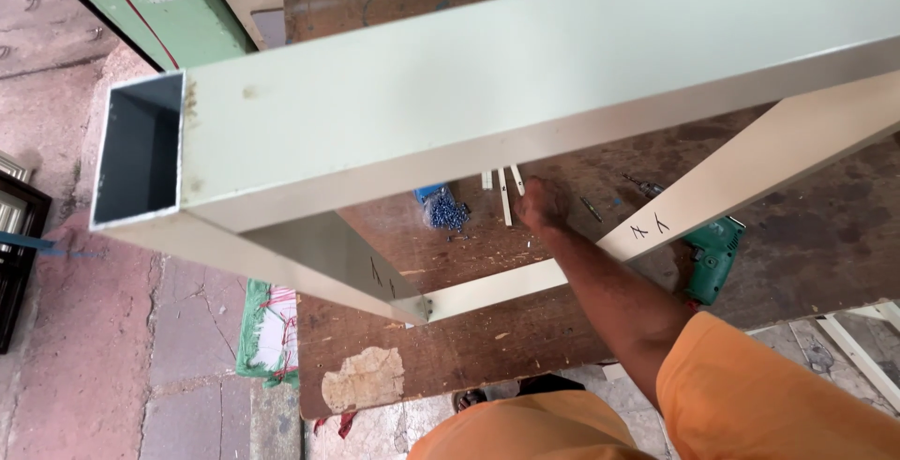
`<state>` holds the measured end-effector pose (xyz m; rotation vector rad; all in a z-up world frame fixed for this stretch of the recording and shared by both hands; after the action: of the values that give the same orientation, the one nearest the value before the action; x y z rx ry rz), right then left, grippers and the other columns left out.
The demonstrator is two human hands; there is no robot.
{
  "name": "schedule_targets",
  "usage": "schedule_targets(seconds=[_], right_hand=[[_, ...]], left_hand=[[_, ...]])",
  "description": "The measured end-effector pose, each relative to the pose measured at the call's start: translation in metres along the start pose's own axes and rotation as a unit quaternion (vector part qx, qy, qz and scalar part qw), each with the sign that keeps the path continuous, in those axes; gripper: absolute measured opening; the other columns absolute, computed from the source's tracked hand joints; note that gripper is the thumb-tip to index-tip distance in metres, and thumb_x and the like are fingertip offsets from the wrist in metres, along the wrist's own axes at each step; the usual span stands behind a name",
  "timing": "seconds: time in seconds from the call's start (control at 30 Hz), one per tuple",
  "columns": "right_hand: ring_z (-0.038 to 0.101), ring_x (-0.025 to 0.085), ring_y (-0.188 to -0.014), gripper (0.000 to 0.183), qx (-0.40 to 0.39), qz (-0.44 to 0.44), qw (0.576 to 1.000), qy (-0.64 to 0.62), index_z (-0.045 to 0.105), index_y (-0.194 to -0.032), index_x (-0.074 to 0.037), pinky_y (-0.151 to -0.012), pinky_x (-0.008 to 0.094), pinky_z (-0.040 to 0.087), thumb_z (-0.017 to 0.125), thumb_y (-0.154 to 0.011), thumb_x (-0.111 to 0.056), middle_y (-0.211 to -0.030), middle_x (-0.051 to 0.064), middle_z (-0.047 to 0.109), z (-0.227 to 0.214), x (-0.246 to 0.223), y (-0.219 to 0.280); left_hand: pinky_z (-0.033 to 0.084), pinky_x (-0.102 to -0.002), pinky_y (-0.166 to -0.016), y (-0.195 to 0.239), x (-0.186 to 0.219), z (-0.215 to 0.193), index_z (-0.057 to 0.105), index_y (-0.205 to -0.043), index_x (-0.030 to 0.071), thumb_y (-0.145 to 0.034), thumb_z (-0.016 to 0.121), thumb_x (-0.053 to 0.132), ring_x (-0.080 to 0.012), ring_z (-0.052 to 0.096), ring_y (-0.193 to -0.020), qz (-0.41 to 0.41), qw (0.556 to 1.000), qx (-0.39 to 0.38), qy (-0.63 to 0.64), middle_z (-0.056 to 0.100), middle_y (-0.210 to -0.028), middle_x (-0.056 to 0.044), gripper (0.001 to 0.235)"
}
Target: The person assembles a metal frame by aligning metal bars and using a power drill to drive screws into the pre-marked joints.
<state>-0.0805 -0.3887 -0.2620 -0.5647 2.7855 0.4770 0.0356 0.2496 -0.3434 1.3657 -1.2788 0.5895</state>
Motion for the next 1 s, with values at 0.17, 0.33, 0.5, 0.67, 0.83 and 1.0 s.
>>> schedule_targets(seconds=[0.17,0.33,0.5,0.67,0.83,1.0], right_hand=[[0.072,0.026,-0.079,0.026,0.197,-0.083,0.967,-0.142,0.079,-0.084,-0.008,-0.073,0.039,0.058,0.088,-0.071,-0.028,-0.087,0.011,0.074,-0.001,0.01,-0.01],[0.072,0.027,-0.082,0.022,0.165,-0.212,0.935,-0.23,0.076,-0.103,-0.008,-0.076,0.04,0.058,0.077,-0.084,-0.019,-0.09,0.01,0.074,-0.027,-0.01,0.086],[0.068,0.033,-0.101,0.028,0.178,-0.347,0.915,-0.1,0.074,-0.111,-0.012,-0.087,0.044,0.056,0.079,-0.085,-0.019,-0.109,0.011,0.071,-0.046,-0.025,0.141],[0.063,0.034,-0.11,0.048,0.112,-0.312,0.942,-0.059,0.071,-0.122,-0.013,-0.094,0.047,0.051,0.082,-0.077,-0.024,-0.12,0.011,0.067,-0.024,-0.016,0.141],[0.063,0.032,-0.118,0.028,0.077,-0.32,0.944,-0.024,0.076,-0.108,-0.014,-0.103,0.045,0.05,0.079,-0.083,-0.026,-0.119,0.008,0.07,0.001,-0.028,0.136],[0.062,0.035,-0.111,0.024,0.04,-0.343,0.938,-0.011,0.077,-0.105,-0.012,-0.099,0.047,0.049,0.078,-0.085,-0.025,-0.116,0.013,0.068,0.015,-0.044,0.107]], left_hand=[[0.057,-0.038,-0.093,0.0,-0.004,-0.006,0.06,-0.126,-0.006,-0.095,0.066,0.004,-0.0253,0.07,-0.103,0.022,1.0,-0.001,0.008,0.07,-0.118,-0.021,0.033],[0.057,-0.037,-0.092,0.024,-0.029,-0.021,0.062,-0.123,-0.006,-0.095,0.066,0.003,-0.0245,0.071,-0.101,0.052,0.998,0.005,0.036,0.072,-0.115,-0.021,0.029],[0.058,-0.036,-0.09,0.057,-0.003,-0.013,0.063,-0.12,-0.007,-0.096,0.066,0.001,-0.0238,0.072,-0.098,0.081,0.994,0.004,0.076,0.074,-0.112,-0.02,0.026],[0.057,-0.034,-0.094,0.079,0.06,-0.004,0.064,-0.119,-0.009,-0.095,0.064,-0.005,-0.0222,0.071,-0.1,0.06,0.99,0.018,0.127,0.073,-0.114,-0.02,0.024],[0.057,-0.035,-0.092,0.093,0.093,-0.003,0.066,-0.115,-0.01,-0.093,0.064,-0.009,-0.0227,0.071,-0.1,0.058,0.992,0.046,0.107,0.073,-0.112,-0.022,0.022],[0.058,-0.035,-0.092,0.097,0.09,-0.003,0.066,-0.116,-0.009,-0.094,0.063,-0.008,-0.0226,0.071,-0.099,0.068,0.989,0.039,0.127,0.073,-0.111,-0.022,0.022]])
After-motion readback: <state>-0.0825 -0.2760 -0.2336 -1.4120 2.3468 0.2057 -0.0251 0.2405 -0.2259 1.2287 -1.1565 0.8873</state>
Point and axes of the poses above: each hand's wrist, its own y-axis away from the middle knuckle, its own z-axis out of the palm, x = y × z, the point moved 6 cm from there along -y, towards the middle knuckle
